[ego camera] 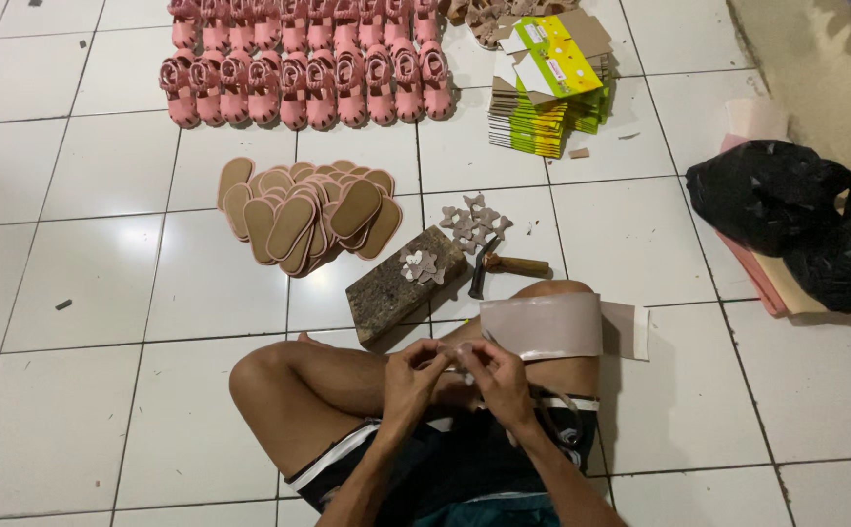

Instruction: The person sits on the floor of a sandal workshop and assembles small flower-shaped decorations from cut foam pieces, using scissors to trim the pieces and pressing assembled flowers onto a stone block. Finished pink sandals and stacks of insoles are laid out on the floor around them.

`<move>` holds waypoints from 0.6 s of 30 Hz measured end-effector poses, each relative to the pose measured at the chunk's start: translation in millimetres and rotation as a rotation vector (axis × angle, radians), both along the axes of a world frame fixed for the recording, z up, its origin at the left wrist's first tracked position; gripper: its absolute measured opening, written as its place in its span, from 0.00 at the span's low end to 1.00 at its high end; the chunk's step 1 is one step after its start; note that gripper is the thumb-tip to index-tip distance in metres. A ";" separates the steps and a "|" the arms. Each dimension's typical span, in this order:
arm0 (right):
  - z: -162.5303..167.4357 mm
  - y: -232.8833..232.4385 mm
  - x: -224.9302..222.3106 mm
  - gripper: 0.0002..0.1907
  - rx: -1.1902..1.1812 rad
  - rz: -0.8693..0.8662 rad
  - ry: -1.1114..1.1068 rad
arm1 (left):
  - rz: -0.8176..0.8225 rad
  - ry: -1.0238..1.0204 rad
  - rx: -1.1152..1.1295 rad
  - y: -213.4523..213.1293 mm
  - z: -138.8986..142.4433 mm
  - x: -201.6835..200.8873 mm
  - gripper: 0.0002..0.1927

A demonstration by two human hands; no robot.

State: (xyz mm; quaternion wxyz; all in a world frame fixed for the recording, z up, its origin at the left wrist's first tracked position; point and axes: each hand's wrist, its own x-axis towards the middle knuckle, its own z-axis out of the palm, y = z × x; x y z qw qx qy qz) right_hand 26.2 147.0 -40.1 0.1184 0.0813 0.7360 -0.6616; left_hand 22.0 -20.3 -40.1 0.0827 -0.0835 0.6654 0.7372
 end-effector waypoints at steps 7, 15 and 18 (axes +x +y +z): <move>14.2 -2.0 -30.8 0.35 0.082 0.110 0.033 | -0.089 -0.222 0.024 -23.7 -10.0 14.0 0.21; 22.6 22.0 -54.8 0.39 0.090 -0.157 0.170 | -0.064 -0.205 0.089 -41.9 -13.2 9.8 0.20; 8.5 33.2 -12.5 0.25 0.105 -0.111 0.052 | -0.045 -0.114 0.228 -45.3 -17.0 -1.7 0.19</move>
